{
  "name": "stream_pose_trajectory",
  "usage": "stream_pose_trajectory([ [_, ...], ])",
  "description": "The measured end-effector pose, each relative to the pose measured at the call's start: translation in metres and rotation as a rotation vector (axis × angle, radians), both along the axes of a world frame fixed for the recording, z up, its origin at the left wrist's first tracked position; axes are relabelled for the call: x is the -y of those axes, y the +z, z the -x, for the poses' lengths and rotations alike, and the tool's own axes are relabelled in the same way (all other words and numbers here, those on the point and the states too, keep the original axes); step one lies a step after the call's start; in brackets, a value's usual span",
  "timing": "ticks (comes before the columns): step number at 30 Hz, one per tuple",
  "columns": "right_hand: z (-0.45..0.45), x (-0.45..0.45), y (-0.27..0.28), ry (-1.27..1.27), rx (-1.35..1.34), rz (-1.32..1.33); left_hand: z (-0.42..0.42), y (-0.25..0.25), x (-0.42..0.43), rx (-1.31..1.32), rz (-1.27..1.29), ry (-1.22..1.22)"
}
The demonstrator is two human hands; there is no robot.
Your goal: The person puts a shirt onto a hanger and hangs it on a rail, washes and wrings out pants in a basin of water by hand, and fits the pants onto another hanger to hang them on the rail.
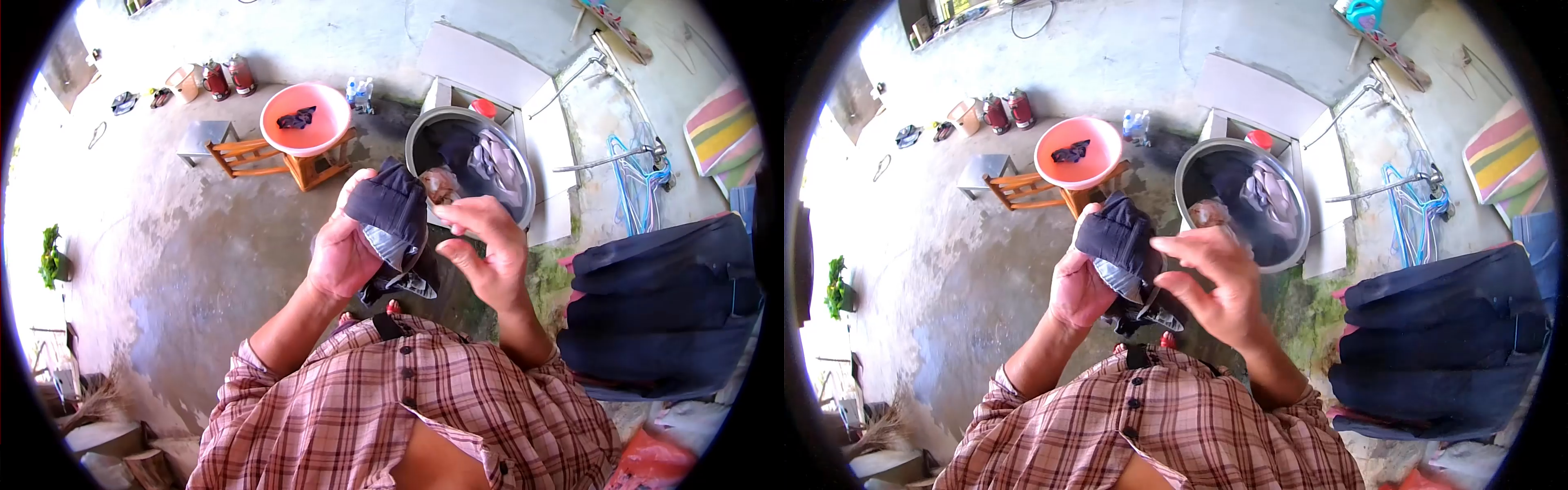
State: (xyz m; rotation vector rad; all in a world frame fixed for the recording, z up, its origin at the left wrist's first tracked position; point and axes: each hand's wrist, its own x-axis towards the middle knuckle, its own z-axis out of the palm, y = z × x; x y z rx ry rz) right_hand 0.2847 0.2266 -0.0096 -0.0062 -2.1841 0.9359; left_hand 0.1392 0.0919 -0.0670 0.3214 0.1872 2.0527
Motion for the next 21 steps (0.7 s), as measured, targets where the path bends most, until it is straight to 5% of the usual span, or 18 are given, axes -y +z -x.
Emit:
stream_pose_trajectory([
  [11,-0.015,-0.012,-0.027,-0.100,0.086,-0.348,-0.020,0.007,-0.010,-0.438,0.380,0.121],
  [15,-0.040,-0.041,-0.035,-0.156,0.024,-0.304,-0.010,0.020,-0.028,-1.035,0.775,-0.003],
  [18,-0.054,-0.056,-0.033,-0.193,-0.031,-0.246,-0.041,0.041,-0.056,-1.626,0.538,0.365],
  [19,-0.059,-0.060,-0.036,-0.173,-0.013,-0.190,-0.051,0.047,-0.066,-1.716,0.489,0.486],
  [21,-0.066,-0.067,-0.036,-0.128,0.010,-0.083,-0.053,0.034,-0.078,-1.637,0.533,0.347],
])
